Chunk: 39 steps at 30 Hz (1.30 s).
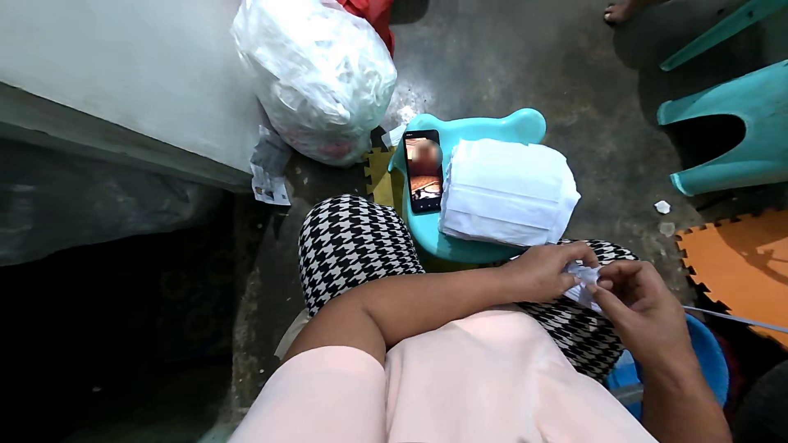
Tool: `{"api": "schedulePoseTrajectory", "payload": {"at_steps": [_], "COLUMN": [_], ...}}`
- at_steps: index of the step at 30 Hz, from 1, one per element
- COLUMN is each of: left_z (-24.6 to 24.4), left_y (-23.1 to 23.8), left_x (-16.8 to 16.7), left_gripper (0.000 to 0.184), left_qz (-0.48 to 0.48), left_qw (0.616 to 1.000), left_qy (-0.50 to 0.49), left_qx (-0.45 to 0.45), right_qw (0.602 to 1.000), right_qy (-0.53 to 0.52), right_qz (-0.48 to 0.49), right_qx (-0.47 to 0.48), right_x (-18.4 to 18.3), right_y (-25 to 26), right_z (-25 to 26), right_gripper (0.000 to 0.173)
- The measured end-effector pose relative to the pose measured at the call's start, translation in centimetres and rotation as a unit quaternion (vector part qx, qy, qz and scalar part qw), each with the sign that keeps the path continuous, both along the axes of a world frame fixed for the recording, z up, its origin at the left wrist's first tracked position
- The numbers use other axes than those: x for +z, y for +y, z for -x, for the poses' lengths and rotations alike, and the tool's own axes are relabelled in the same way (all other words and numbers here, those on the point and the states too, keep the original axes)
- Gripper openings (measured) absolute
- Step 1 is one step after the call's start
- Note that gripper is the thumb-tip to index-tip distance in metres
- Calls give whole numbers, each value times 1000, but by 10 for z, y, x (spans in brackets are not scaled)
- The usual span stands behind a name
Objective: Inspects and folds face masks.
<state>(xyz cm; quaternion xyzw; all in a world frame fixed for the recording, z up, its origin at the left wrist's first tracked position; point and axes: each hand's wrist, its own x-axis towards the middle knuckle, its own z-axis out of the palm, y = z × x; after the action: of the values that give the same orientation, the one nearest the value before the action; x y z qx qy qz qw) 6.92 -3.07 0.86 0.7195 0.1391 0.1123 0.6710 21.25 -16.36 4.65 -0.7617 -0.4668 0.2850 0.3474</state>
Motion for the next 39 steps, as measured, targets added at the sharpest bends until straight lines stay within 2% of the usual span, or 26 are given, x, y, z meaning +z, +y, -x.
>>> {"api": "schedulePoseTrajectory", "payload": {"at_steps": [6, 10, 20, 27, 33, 39], "left_z": [-1, 0, -2, 0, -1, -1], "left_y": [-1, -3, -7, -7, -6, -6], "left_x": [-4, -3, -5, 2, 6, 5], "left_gripper": [27, 30, 21, 17, 16, 20], "left_qz": [-22, -2, -20, -100, -28, -16], "left_qw": [999, 1000, 999, 992, 997, 998], "left_qy": [23, 2, -32, -44, -39, -41], "left_qx": [-9, 7, 37, 66, 56, 54], "right_qw": [999, 999, 999, 999, 998, 996], "right_qy": [22, 20, 8, 6, 14, 33], "right_qz": [-26, -31, -36, -44, -61, -81], "right_qx": [0, 11, 28, 21, 19, 19], "right_x": [-2, -5, -8, -9, -11, -10], "right_y": [-2, -3, -3, -1, 0, -1], "right_z": [-4, -5, -6, -3, -2, -2], "right_gripper": [28, 32, 35, 27, 26, 25]}}
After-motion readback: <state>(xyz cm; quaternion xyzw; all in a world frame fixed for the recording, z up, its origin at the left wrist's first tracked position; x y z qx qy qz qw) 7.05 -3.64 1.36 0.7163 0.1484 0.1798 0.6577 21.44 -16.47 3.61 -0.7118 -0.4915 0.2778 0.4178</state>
